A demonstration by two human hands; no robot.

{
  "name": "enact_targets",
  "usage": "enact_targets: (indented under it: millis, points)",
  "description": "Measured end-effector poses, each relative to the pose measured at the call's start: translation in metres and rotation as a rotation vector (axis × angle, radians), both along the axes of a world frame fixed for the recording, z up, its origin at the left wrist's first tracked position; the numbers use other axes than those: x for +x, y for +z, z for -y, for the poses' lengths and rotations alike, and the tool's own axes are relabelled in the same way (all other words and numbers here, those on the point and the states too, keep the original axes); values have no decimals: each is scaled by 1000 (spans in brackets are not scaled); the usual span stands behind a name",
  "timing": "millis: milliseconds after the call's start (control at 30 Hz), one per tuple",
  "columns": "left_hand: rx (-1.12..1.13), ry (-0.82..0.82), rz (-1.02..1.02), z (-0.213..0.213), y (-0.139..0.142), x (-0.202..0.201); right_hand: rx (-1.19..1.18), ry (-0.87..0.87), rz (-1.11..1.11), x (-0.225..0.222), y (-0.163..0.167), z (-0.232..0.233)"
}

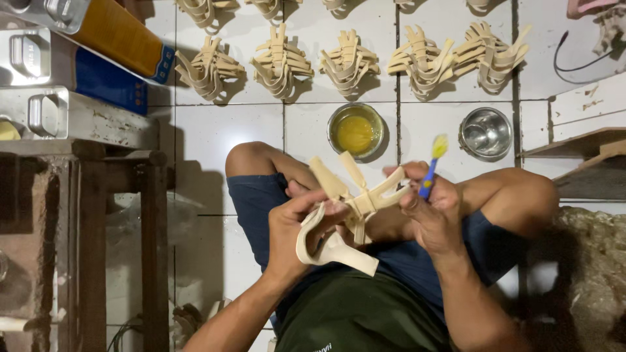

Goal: The person sits on the floor holding a woven bamboo ornament and brushes a yellow liquid, likely glue, onto its strips using a toothbrush dipped from a bowl. They rotate the piece to coat different parts, then set it with the finished pieces on the floor and pick up another.

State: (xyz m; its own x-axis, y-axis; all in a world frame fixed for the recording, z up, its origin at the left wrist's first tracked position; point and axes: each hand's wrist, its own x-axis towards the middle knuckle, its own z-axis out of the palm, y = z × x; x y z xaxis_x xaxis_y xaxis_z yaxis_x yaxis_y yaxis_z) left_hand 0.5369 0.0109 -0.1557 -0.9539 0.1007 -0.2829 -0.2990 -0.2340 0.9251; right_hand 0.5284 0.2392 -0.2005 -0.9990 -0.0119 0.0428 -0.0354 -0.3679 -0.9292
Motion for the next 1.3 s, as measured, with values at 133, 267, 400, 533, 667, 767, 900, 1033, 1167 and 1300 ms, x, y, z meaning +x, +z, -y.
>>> enact_targets:
  millis: [133,267,400,533,667,767,900,1033,1167,1300]
  points:
    - [69,-97,-34,6,-16,-3,139,105,195,-2,-6,-5]
    - [295,-8,209,-2,-32,-2,133,7,299,-3,-19,-5]
    - [352,14,149,-7,-42,-2,56,-49,319,-3,-25,-1]
    - [253,5,114,-9,-45,-2,100,-46,288,-1,-27,4]
    - [150,10,13,-5,-44,-4,48,-77,279,1,-29,6]
    - [31,114,-237,4,-44,-6,41,-104,304,1,-30,9]
    - [26,161,-387,15,-41,-12,39,-95,321,-6,-19,18]
    - [313,126,-3,32,-35,-26,-45,-107,274,-21,4,20]
    - [494,-93,39,38,-31,-35,82,-13,233,-40,18,18]
    - [382,-181,134,29,-30,-40,-13,147,377,-50,17,28]
